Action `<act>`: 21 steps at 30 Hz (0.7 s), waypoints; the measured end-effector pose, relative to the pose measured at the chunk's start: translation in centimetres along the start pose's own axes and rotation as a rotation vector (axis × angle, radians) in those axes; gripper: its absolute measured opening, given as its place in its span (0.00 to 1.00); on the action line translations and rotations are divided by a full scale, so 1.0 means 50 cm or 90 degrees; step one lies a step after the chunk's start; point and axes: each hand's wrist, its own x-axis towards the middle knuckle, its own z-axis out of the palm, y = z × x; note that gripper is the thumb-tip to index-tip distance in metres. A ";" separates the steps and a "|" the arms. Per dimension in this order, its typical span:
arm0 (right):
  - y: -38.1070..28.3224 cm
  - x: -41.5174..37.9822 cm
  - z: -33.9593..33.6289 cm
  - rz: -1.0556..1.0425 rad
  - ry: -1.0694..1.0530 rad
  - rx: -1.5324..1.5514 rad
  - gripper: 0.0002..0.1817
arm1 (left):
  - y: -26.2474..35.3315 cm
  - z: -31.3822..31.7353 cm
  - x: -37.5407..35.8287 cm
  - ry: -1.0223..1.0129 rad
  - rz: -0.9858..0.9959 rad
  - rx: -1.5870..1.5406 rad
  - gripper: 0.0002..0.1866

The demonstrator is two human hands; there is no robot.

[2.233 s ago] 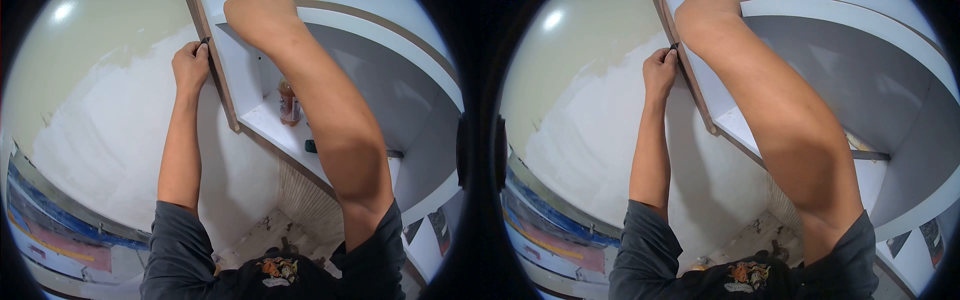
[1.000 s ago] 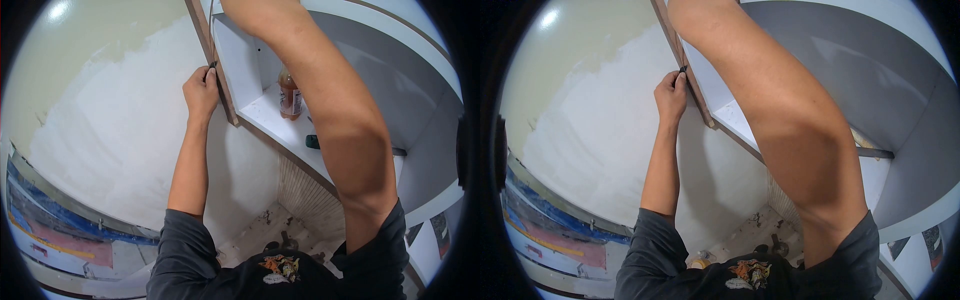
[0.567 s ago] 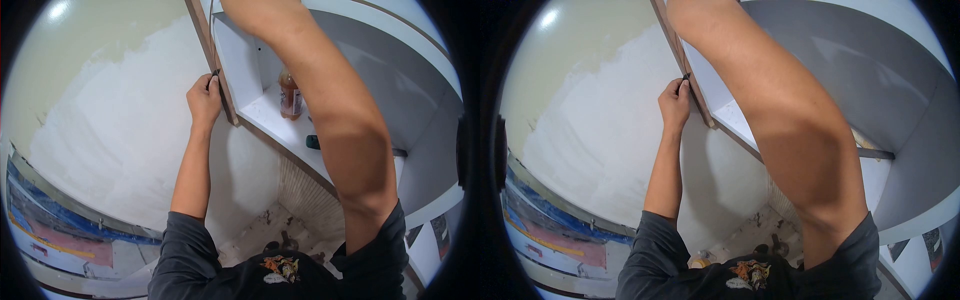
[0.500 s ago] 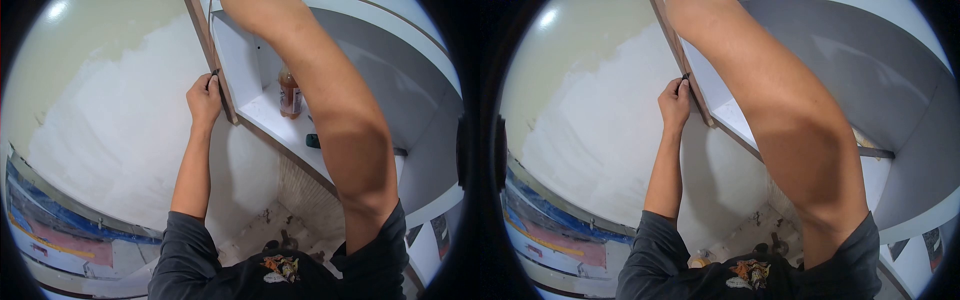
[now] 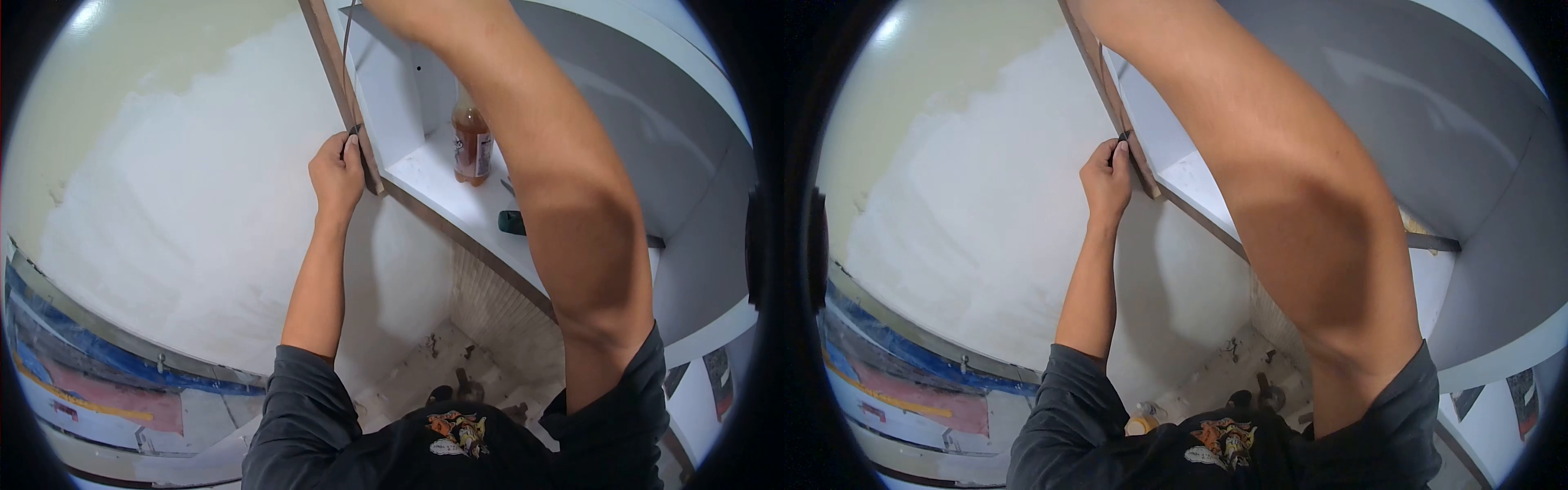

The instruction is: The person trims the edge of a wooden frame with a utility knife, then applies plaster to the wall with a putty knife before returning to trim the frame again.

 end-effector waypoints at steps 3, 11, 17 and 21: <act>0.002 -0.004 0.006 -0.002 0.033 0.011 0.10 | -0.014 0.013 -0.012 0.047 0.053 -0.019 0.09; 0.003 0.000 -0.004 0.004 0.011 0.019 0.10 | -0.023 0.016 -0.030 0.042 0.053 -0.021 0.09; 0.002 0.003 0.002 0.011 0.033 0.022 0.10 | -0.025 0.010 -0.031 0.017 0.035 -0.016 0.11; 0.006 0.003 0.000 0.014 0.021 0.017 0.10 | -0.022 0.012 -0.033 0.026 0.026 -0.026 0.10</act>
